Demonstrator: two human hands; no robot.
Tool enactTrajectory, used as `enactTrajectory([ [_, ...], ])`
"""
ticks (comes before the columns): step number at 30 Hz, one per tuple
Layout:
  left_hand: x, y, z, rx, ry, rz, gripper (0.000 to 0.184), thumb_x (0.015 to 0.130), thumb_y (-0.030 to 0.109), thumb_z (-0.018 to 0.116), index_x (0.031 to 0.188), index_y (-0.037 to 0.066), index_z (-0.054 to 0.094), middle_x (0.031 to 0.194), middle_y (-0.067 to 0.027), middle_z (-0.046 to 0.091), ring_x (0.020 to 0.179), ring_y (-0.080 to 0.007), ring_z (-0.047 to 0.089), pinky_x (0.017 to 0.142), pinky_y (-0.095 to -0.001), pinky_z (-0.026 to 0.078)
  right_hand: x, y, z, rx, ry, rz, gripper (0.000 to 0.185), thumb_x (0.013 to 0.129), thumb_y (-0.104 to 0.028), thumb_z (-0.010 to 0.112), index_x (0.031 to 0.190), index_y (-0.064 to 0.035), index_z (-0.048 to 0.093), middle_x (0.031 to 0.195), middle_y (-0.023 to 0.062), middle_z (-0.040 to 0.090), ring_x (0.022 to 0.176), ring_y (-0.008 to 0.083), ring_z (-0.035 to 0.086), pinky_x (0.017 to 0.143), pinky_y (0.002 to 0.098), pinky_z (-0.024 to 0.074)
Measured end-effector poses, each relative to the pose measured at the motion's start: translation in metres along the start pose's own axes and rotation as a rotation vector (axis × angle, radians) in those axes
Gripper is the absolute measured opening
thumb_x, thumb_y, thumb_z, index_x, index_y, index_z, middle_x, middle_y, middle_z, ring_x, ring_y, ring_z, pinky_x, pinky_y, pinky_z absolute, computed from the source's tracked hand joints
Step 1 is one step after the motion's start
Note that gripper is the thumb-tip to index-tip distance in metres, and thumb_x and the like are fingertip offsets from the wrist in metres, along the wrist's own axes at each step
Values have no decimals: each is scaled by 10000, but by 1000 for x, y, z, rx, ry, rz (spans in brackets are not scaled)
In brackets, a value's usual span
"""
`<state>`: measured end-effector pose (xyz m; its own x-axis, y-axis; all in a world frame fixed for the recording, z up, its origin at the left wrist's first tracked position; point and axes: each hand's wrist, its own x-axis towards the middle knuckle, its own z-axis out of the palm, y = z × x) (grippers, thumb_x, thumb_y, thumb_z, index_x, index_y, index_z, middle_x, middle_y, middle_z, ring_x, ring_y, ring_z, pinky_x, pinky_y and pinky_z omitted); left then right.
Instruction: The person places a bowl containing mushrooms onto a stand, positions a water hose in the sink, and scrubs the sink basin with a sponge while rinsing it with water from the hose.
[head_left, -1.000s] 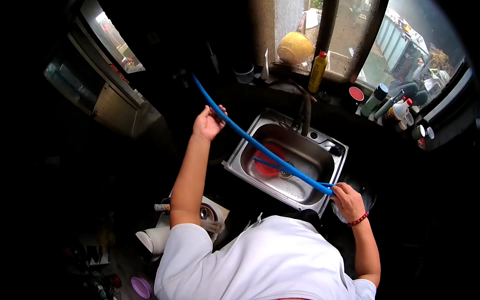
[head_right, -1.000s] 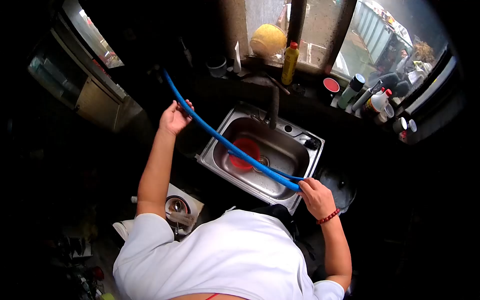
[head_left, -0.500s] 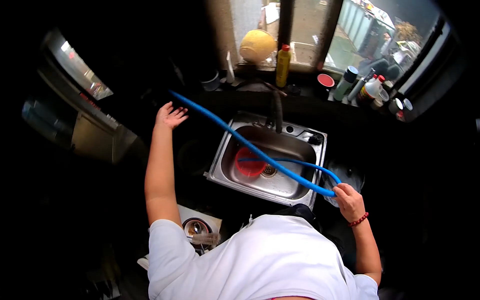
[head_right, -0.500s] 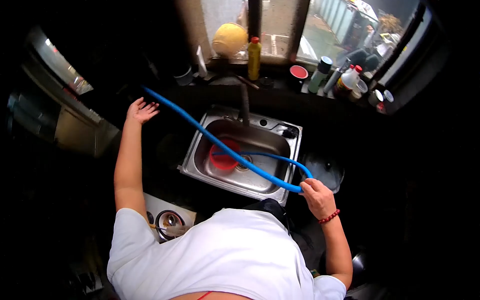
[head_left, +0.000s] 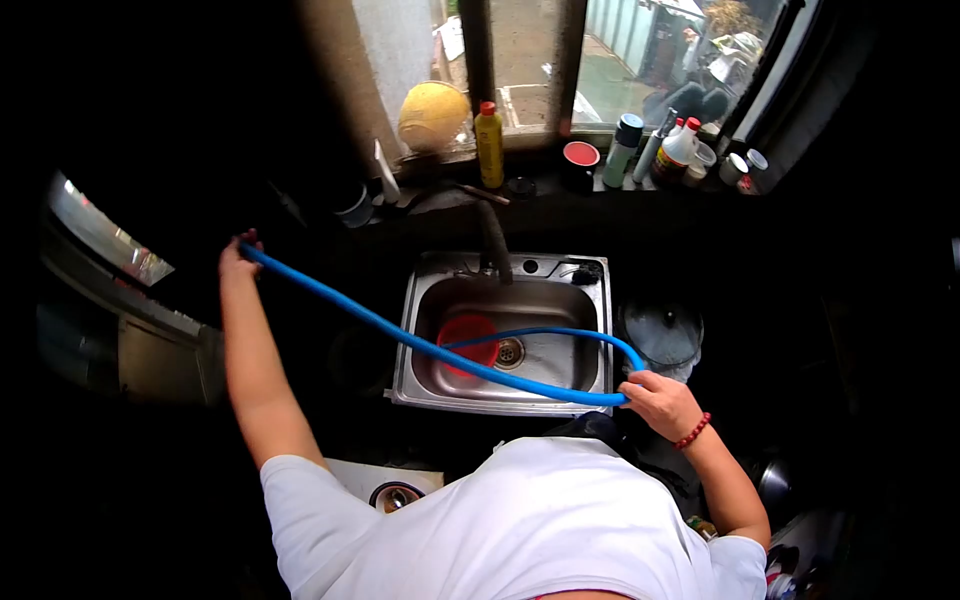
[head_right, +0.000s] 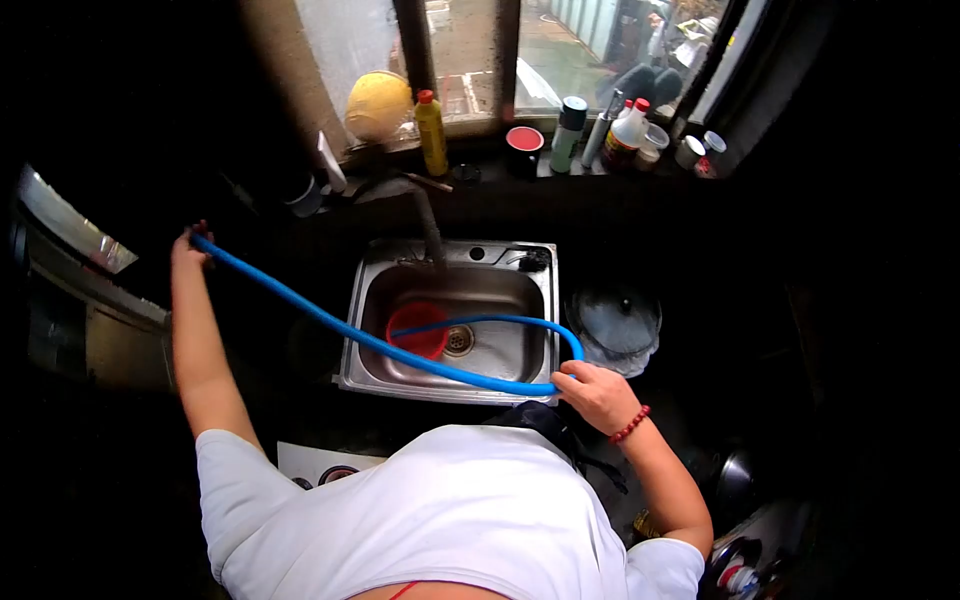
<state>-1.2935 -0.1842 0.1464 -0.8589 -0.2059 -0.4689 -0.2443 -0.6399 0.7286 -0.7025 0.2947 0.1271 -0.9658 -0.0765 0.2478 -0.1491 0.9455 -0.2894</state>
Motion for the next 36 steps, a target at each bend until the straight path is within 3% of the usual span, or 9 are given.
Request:
enactTrajectory([
  [3,47,46,-12,-139,-141,35,172,939,238,477,950,82,550,1013,-85,653,1008,-245,625,833,-417,463,21,-5,10,28,-10,-96,215,775,-149,660,954,-80,565,900,62,577,743,220,611,629,301,507],
  [10,33,108,-30,-127,-252,92,175,888,175,563,1029,72,577,1006,-71,647,978,-243,636,823,-398,492,53,-3,20,15,-58,-162,213,783,-161,658,954,-85,555,915,59,558,772,213,610,638,316,509],
  [13,-26,76,-20,-80,-282,148,250,877,169,599,1116,96,585,1007,-60,643,983,-227,633,821,-368,505,44,19,30,-28,-137,-78,219,775,-161,665,952,-96,553,926,49,555,819,211,607,651,311,516],
  [15,-54,52,-17,-8,-551,128,291,889,167,591,1174,116,573,1003,-63,642,992,-219,623,825,-362,509,34,36,35,-11,-193,21,222,769,-151,669,955,-99,559,931,54,557,829,230,609,660,324,520],
  [22,-188,-75,10,248,-584,172,310,932,222,538,1227,132,510,933,-50,636,960,-196,613,877,-329,473,6,89,38,-93,-104,145,224,742,-103,673,943,-122,573,984,54,557,860,257,612,683,356,529],
  [27,-244,-134,11,252,-646,184,337,928,204,544,1244,112,471,888,-66,656,960,-209,620,995,-358,376,-6,115,36,-246,10,234,198,777,-108,615,957,-189,602,984,72,544,801,252,622,643,355,513],
  [29,-244,-156,8,265,-696,189,324,937,173,522,1249,113,454,936,-75,663,1001,-223,615,1024,-381,347,-8,128,35,-326,4,285,227,799,-106,596,998,-216,603,963,66,550,801,235,623,656,350,507],
  [32,-251,-194,8,275,-577,125,298,940,160,513,1229,138,445,1053,-101,632,1064,-244,594,1036,-408,313,1,156,26,-429,17,265,322,762,-34,607,1027,-217,617,879,47,593,772,227,631,622,345,514],
  [36,-248,-261,-4,390,-563,149,243,936,114,509,1170,91,448,1034,-147,617,969,-228,618,850,-334,479,22,176,-7,-281,62,305,254,791,-41,550,998,-166,631,900,97,593,864,291,603,732,361,512],
])
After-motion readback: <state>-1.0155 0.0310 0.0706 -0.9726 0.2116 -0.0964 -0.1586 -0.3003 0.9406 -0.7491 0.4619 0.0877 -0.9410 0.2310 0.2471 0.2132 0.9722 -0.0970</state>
